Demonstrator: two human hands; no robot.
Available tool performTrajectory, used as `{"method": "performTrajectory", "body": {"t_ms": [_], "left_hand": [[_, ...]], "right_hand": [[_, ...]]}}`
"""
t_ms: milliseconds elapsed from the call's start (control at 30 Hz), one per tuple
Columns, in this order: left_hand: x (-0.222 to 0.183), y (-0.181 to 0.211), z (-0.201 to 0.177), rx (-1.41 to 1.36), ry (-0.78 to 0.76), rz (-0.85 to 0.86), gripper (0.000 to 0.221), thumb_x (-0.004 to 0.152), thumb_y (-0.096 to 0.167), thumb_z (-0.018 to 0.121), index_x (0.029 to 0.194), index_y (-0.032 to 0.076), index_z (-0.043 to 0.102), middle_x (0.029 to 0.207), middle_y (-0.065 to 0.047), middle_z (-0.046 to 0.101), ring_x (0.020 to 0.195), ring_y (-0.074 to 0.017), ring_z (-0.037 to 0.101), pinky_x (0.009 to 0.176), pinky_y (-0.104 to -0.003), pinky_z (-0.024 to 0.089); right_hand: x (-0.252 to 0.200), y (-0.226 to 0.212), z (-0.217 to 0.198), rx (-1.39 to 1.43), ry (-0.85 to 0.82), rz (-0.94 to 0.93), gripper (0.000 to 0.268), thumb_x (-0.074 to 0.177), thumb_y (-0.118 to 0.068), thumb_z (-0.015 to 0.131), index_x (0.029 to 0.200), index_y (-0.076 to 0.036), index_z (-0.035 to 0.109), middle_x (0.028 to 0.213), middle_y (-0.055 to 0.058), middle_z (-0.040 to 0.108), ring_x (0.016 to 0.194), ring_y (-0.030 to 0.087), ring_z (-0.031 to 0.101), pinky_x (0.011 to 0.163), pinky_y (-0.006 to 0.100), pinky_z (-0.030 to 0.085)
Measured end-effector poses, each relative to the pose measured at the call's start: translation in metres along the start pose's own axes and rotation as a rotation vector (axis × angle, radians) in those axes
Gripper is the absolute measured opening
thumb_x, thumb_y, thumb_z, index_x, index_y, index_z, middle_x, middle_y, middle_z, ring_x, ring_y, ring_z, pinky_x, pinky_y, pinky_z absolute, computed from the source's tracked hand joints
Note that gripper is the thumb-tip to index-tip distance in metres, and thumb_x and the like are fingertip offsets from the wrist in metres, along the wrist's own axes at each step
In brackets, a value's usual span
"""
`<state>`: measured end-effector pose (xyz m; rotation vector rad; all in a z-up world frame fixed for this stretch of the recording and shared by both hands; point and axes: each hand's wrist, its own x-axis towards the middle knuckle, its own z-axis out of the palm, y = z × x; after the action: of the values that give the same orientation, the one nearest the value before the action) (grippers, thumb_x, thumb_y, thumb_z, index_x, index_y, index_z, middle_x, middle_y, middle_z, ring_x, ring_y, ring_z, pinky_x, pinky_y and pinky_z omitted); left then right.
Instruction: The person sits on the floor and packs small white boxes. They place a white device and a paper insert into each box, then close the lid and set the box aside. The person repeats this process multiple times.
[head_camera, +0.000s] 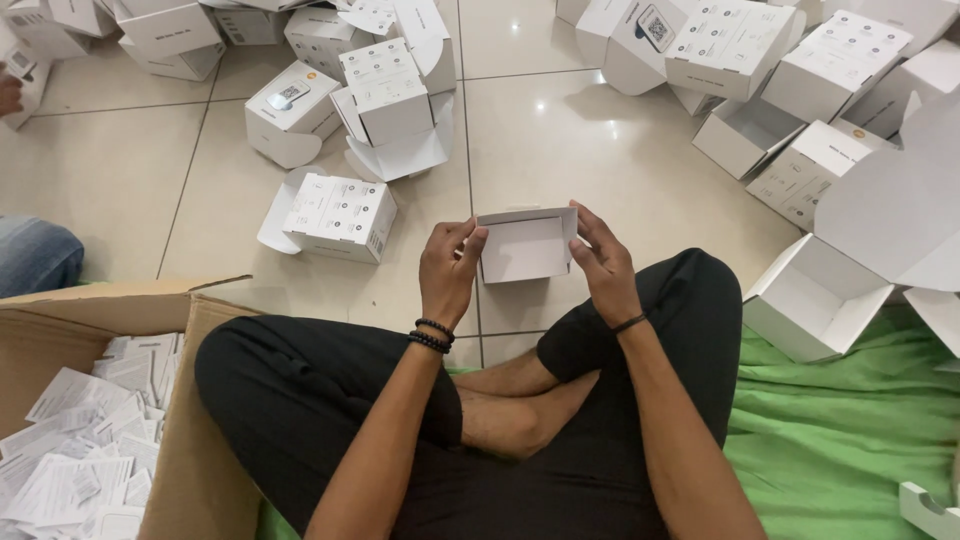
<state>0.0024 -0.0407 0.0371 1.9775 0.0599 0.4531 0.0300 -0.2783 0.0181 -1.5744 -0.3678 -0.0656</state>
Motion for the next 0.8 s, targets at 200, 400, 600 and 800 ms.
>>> {"method": "performTrajectory", "body": {"t_ms": [200,400,600,800], "left_hand": [[0.001,0.007,-0.001,-0.17,-0.069,-0.146,0.055,0.095,0.048,0.065,0.125,0.002,0.071,0.096,-0.006,0.067,0.071,-0.0109,0.063,0.061,-0.026,0.055],[0.009,-0.006,-0.01,-0.168,-0.161,-0.071,0.057,0.093,0.046,0.067,0.132,0.004,0.067,0.106,-0.007,0.066,0.081,-0.013,0.067,0.065,-0.026,0.059],[0.012,-0.015,-0.012,-0.217,-0.24,-0.184,0.056,0.096,0.046,0.065,0.134,0.005,0.063,0.125,-0.008,0.06,0.105,-0.0201,0.069,0.077,-0.031,0.063],[0.009,-0.045,0.003,-0.042,-0.373,-0.27,0.065,0.094,0.04,0.068,0.146,0.007,0.046,0.14,-0.015,0.06,0.118,-0.0282,0.068,0.086,-0.038,0.062]], "right_hand": [[-0.002,-0.005,0.003,-0.079,0.061,-0.025,0.049,0.103,-0.014,0.059,0.151,-0.005,0.05,0.152,0.01,0.057,0.139,0.024,0.056,0.105,0.033,0.052],[-0.001,0.002,0.003,-0.113,0.085,-0.046,0.043,0.104,-0.016,0.059,0.146,-0.006,0.057,0.141,0.012,0.066,0.133,0.024,0.062,0.106,0.033,0.054],[0.004,0.031,-0.003,-0.138,0.087,-0.014,0.028,0.106,-0.027,0.062,0.125,-0.006,0.066,0.149,0.016,0.061,0.137,0.028,0.059,0.108,0.041,0.054],[0.006,0.004,0.013,-0.079,-0.003,0.52,0.069,0.095,-0.031,0.064,0.155,-0.017,0.032,0.155,0.018,0.043,0.138,0.031,0.049,0.103,0.045,0.053]]}}
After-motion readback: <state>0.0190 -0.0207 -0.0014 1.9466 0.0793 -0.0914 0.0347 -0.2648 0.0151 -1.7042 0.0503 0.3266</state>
